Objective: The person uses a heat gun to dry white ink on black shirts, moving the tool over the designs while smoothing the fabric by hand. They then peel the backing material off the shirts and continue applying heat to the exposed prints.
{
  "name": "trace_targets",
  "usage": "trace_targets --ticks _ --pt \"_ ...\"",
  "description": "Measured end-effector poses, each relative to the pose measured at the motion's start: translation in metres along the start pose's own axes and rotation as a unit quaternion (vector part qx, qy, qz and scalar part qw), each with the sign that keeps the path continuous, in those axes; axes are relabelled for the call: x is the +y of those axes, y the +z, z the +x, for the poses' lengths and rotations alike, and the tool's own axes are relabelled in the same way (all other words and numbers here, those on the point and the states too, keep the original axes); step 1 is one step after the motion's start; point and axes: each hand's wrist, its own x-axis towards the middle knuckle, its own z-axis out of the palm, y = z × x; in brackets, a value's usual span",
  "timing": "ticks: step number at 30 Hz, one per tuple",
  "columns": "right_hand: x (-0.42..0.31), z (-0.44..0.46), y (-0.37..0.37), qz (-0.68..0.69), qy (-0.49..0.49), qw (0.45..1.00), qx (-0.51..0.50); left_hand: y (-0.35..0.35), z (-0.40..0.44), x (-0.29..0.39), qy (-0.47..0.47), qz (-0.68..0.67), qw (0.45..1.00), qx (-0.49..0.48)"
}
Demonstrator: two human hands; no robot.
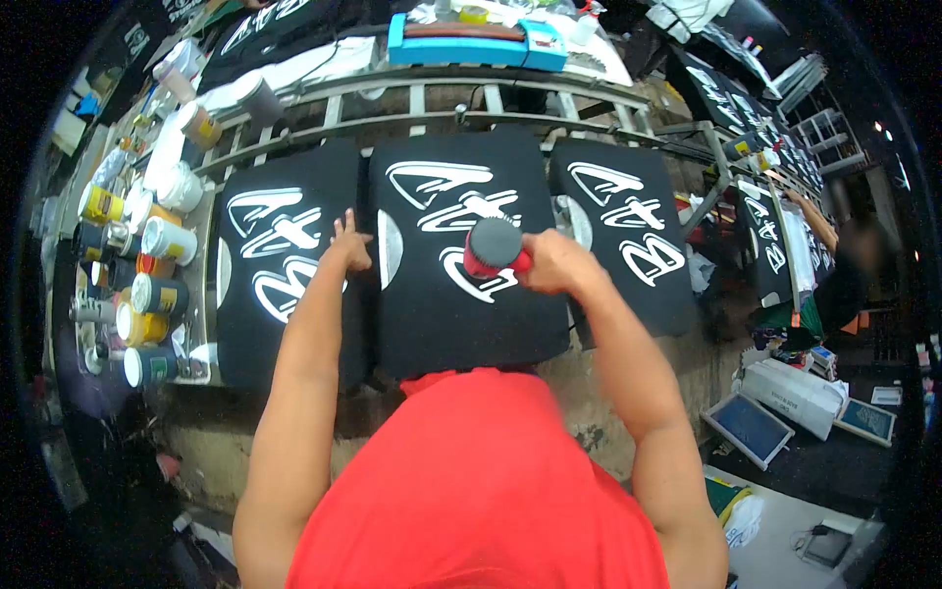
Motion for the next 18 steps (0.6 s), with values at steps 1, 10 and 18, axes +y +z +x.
trace_targets --ticks 1,10,18 --pt "0.003 0.006 -0.003 0.034 0.001 0.999 -0.034 0.003 0.002 -0.003 0.004 -0.013 1.000 0.007" --pt "-0.012 0.047 -0.006 0.106 -0.016 0.993 -0.047 0.001 0.003 -0.003 -0.004 -0.028 1.000 -0.001" --pt "-0.031 0.067 -0.009 0.082 -0.043 0.995 -0.034 -0.001 0.000 -0.001 -0.006 -0.031 0.999 -0.010"
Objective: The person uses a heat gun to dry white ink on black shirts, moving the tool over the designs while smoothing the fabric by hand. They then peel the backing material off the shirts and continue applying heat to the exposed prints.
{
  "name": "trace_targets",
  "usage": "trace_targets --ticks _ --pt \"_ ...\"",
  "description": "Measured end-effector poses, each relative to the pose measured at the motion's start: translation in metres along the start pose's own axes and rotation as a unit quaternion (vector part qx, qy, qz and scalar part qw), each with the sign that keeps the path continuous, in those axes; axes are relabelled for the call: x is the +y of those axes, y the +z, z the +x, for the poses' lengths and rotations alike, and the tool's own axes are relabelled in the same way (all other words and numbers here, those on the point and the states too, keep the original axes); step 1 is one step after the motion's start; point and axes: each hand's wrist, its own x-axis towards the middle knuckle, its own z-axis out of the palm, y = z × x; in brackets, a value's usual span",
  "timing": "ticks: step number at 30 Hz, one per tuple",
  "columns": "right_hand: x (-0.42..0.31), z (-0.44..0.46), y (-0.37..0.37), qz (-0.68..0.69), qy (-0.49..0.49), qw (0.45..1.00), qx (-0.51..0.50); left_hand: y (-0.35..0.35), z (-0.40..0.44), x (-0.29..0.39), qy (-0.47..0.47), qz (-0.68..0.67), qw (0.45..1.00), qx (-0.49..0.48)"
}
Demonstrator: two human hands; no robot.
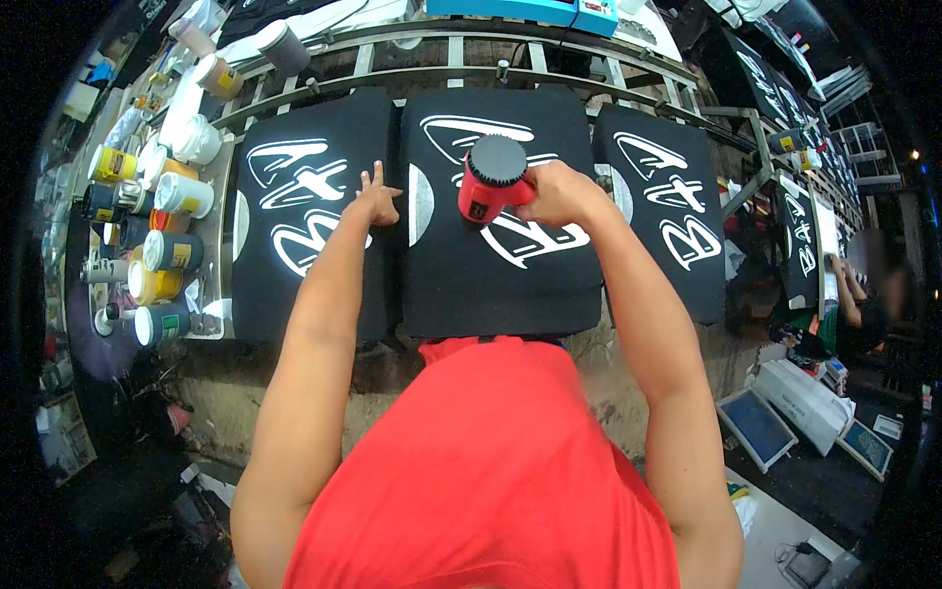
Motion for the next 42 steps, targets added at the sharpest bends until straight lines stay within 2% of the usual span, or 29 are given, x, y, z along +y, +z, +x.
trace_targets --ticks 2,4,8,10,12,14,16,18,20,22,26,30,31,34,35,38,39,42 --pt "-0.004 0.001 0.004 0.021 0.008 1.000 0.004 -0.001 0.001 0.001 -0.002 0.009 1.000 -0.001" --pt "-0.002 0.005 0.010 -0.050 -0.015 0.996 0.068 -0.001 0.001 0.001 -0.002 0.011 1.000 -0.002" --pt "0.006 -0.002 -0.007 0.009 0.040 0.999 0.001 -0.002 0.001 0.000 0.001 0.010 1.000 -0.006" --pt "0.013 -0.009 -0.007 -0.064 0.049 0.994 0.067 -0.002 0.000 0.001 0.000 0.009 1.000 -0.008" --pt "0.019 -0.018 -0.015 -0.055 0.038 0.996 0.063 -0.003 0.000 0.001 0.000 0.009 1.000 -0.007" --pt "0.028 -0.026 -0.022 0.001 0.082 0.997 -0.014 -0.003 0.000 0.001 0.001 0.002 1.000 -0.012" --pt "0.041 -0.026 -0.015 -0.019 0.072 0.997 0.010 -0.003 0.002 0.000 0.000 0.001 1.000 -0.012" --pt "0.050 -0.028 -0.011 -0.051 0.065 0.993 0.090 -0.001 0.003 0.001 0.001 0.001 1.000 -0.014" --pt "0.058 -0.027 -0.017 -0.055 0.060 0.992 0.101 0.000 0.004 -0.001 -0.001 0.004 1.000 -0.013" --pt "0.076 -0.018 -0.018 -0.031 0.084 0.994 0.055 -0.001 0.003 0.000 0.000 0.004 1.000 -0.009" --pt "0.094 -0.022 -0.011 -0.050 0.064 0.989 0.123 -0.001 0.003 -0.001 0.010 0.000 1.000 -0.002" --pt "0.092 -0.051 -0.036 -0.009 0.163 0.985 0.052 0.000 0.003 -0.002 0.012 -0.008 1.000 -0.007" --pt "0.104 -0.053 -0.030 -0.055 0.128 0.986 0.089 -0.001 0.003 -0.002 0.011 -0.007 1.000 -0.009" --pt "0.119 -0.074 -0.029 -0.096 0.145 0.979 0.107 -0.002 0.003 -0.001 0.008 0.004 1.000 -0.017" --pt "0.138 -0.078 -0.030 -0.072 0.145 0.984 0.070 -0.003 0.003 -0.002 0.008 0.005 1.000 -0.015" --pt "0.154 -0.100 -0.028 -0.047 0.150 0.984 0.081 -0.004 0.001 0.002 0.008 0.005 1.000 -0.019" --pt "0.139 -0.109 -0.034 -0.063 0.199 0.976 0.059 -0.005 0.000 0.003 0.007 0.006 1.000 -0.020" --pt "0.138 -0.128 -0.030 -0.076 0.191 0.977 0.055 -0.001 0.006 -0.002 0.008 0.008 1.000 -0.016"
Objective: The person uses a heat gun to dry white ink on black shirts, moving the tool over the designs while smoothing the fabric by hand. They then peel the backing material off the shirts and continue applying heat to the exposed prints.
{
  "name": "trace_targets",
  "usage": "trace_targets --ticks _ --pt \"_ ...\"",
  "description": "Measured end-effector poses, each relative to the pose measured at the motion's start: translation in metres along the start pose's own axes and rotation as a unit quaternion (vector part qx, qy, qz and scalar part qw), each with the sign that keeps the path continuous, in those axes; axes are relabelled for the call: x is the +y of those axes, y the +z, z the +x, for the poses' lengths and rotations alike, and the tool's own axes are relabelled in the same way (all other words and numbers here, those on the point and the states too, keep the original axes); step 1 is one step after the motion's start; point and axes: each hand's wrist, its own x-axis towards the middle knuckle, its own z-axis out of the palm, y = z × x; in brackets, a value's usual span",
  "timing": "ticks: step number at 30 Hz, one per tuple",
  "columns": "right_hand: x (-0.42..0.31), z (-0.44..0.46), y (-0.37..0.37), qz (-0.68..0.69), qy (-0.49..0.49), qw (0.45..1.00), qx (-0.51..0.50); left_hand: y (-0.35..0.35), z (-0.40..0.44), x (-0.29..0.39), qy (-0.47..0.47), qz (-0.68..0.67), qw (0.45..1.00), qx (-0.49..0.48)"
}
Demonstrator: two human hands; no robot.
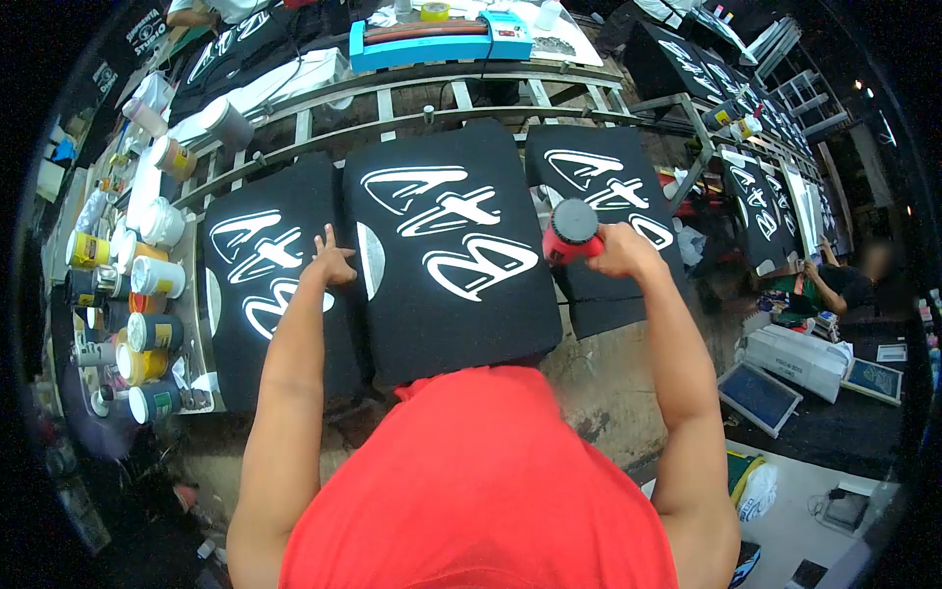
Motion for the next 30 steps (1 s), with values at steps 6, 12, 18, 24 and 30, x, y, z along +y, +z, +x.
trace_targets --ticks 6,12,18,24,30 --pt "-0.002 -0.019 0.006 0.087 0.034 0.995 -0.042 -0.002 -0.001 0.001 0.000 -0.002 1.000 -0.009" --pt "-0.011 0.001 0.018 0.082 -0.050 0.995 -0.030 0.005 0.006 -0.003 0.002 0.008 1.000 0.007" --pt "-0.041 0.028 0.028 0.085 -0.080 0.993 0.021 -0.002 -0.003 0.003 0.000 0.001 1.000 -0.003" --pt "-0.099 0.035 0.012 0.078 -0.061 0.995 -0.001 0.008 0.010 -0.007 0.011 0.001 1.000 0.017" --pt "-0.122 0.049 0.024 0.065 -0.118 0.990 0.044 0.000 0.000 0.001 -0.008 -0.010 1.000 -0.005"
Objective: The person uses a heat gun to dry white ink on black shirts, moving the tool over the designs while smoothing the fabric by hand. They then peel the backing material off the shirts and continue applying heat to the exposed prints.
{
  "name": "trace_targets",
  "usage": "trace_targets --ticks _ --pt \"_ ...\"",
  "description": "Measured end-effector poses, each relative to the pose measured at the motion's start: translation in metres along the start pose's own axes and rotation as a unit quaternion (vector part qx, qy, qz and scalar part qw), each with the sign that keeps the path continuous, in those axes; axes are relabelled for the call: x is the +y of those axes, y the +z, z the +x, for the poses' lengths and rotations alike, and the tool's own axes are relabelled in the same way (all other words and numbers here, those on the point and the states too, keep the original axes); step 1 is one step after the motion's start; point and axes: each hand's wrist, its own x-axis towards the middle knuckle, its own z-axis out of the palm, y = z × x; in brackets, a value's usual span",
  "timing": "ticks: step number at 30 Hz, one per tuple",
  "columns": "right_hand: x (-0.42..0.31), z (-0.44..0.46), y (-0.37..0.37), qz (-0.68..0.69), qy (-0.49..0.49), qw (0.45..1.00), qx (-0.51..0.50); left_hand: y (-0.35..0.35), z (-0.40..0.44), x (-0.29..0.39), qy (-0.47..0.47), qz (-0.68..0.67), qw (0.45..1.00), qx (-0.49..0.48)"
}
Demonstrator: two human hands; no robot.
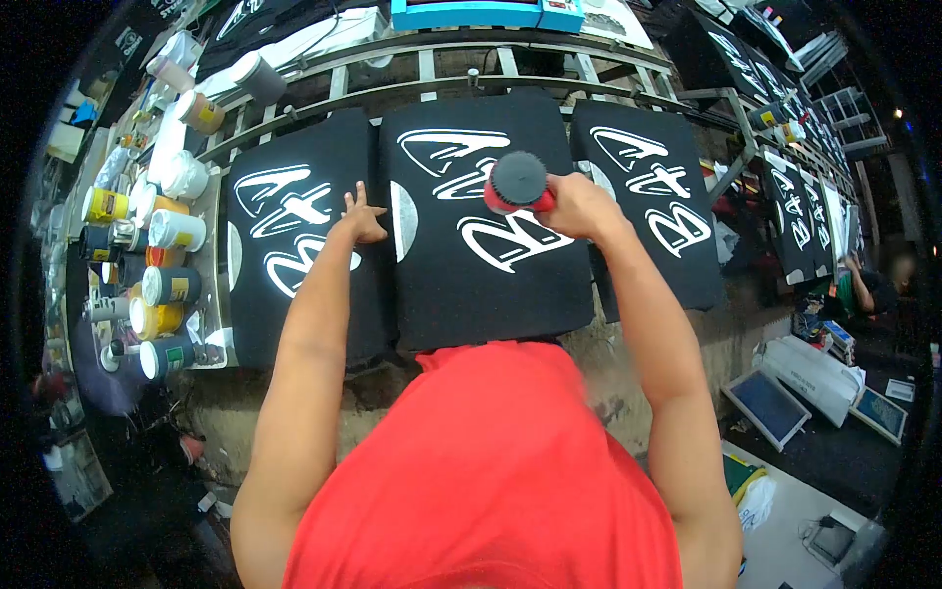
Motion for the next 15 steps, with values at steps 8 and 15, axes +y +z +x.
trace_targets --ticks 8,15 --pt "-0.019 0.012 0.003 0.016 -0.026 0.999 -0.035 -0.006 -0.006 0.004 -0.002 0.006 1.000 -0.010" --pt "-0.040 0.031 0.017 0.028 -0.048 0.998 -0.035 -0.004 -0.005 0.003 -0.001 0.002 1.000 -0.007"
